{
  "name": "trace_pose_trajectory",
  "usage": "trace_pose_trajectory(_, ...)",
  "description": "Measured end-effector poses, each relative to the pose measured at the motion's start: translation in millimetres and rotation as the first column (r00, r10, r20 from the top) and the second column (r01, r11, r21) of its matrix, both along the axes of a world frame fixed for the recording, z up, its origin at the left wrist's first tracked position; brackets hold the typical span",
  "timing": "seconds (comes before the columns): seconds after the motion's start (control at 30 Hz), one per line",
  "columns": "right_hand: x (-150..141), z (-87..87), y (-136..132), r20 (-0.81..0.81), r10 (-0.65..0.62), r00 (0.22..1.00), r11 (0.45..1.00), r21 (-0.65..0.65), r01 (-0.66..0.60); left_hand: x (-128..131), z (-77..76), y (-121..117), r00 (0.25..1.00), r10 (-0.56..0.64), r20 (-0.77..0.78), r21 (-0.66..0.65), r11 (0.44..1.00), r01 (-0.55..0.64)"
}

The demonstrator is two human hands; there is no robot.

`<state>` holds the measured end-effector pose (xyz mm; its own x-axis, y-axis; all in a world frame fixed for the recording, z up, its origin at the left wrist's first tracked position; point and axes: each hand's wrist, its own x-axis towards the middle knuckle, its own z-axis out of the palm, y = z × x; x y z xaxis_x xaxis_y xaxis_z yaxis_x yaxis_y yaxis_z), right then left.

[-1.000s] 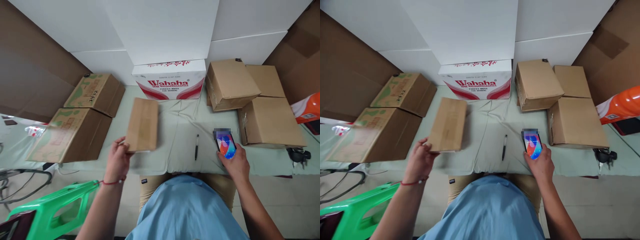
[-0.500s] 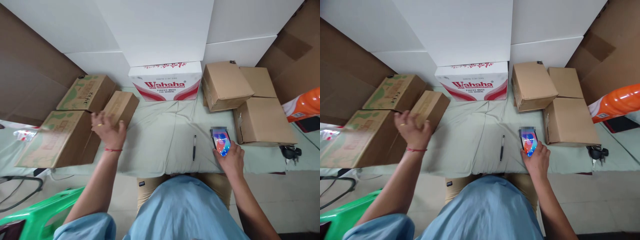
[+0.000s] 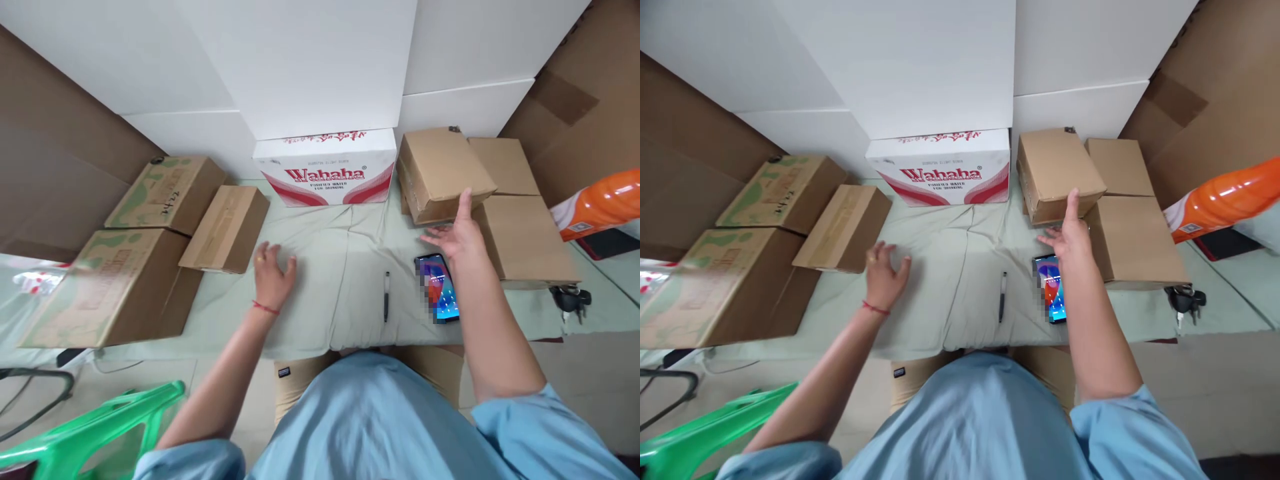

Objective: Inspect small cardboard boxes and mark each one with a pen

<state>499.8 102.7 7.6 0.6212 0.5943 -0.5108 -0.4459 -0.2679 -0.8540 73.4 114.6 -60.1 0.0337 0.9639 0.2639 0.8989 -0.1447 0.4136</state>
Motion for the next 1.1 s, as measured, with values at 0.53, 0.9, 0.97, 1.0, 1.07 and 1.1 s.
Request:
trace_pose_trajectory(0.53,-92,-9.3,-140,-0.359,-0.070,0.931,0.952,0.255,0.170,17,-22.8,-101,0.948,-0.205,0.243,-0.185,0.950,0.252)
trace_pose_trajectory(0.9,-171,-14.0,-186,-0.096,0.552,0.828,0.800,0.341,-0.494,82,63.0,-151,0.108,0.334,0.936,-0.349,0.850,0.395)
trace_pose_trajectory(0.97,-167,-14.3,-188,-0.081,0.632,0.771,0.731,0.393,-0.558,71,60.7,-149,0.013,0.453,0.891,-0.432,0.840,0.329)
trace_pose_trajectory(1.0,-163,-15.0,-189,-0.093,0.668,0.739,0.700,0.418,-0.580,62,57.7,-148,-0.042,0.510,0.859,-0.472,0.821,0.321)
trace_pose_trajectory(1.07,-154,-16.7,-194,-0.118,0.716,0.688,0.657,0.446,-0.608,40,50.5,-148,-0.133,0.596,0.792,-0.530,0.779,0.336)
trace_pose_trajectory(1.1,-148,-17.3,-196,-0.123,0.723,0.679,0.652,0.445,-0.614,29,47.1,-149,-0.158,0.622,0.767,-0.544,0.760,0.355)
